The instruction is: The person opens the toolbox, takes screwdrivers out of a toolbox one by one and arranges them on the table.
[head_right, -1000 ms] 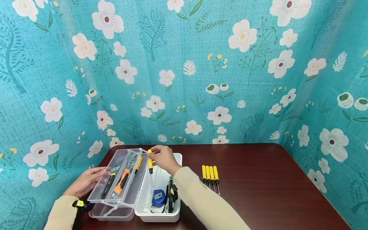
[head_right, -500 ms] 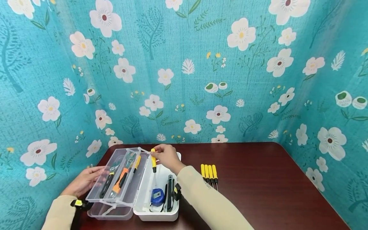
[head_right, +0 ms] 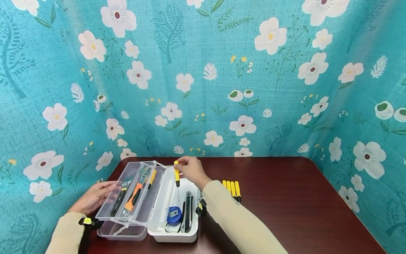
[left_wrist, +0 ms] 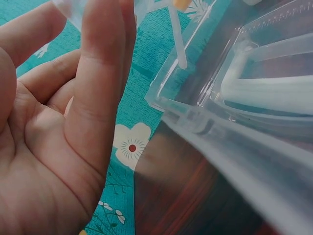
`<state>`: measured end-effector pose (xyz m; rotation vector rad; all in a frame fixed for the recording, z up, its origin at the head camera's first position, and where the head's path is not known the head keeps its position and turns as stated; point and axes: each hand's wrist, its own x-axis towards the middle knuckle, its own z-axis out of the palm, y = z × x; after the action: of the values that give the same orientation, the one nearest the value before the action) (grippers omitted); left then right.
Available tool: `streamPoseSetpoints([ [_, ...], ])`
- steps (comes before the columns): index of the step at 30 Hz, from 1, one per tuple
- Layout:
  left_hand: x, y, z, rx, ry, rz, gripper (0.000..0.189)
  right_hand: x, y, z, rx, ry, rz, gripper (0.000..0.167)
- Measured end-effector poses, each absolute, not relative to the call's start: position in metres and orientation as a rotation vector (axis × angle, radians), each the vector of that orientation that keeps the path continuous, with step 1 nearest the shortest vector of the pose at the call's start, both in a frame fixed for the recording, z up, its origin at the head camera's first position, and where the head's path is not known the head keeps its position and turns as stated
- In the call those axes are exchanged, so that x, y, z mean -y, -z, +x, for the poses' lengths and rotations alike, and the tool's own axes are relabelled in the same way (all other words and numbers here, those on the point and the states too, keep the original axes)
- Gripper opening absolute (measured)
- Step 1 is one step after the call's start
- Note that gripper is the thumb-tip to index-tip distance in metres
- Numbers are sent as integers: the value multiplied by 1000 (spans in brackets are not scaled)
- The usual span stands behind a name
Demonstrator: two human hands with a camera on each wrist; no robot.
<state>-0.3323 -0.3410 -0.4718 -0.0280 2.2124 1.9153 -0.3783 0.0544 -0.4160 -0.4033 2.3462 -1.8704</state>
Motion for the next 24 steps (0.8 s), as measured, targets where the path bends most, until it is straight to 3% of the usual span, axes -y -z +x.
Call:
streamPoseSetpoints([
  [24, 339, 470, -329, -2200, -1927, 8, 64, -87, 428, -378, -2399, 1874, -367, 25],
])
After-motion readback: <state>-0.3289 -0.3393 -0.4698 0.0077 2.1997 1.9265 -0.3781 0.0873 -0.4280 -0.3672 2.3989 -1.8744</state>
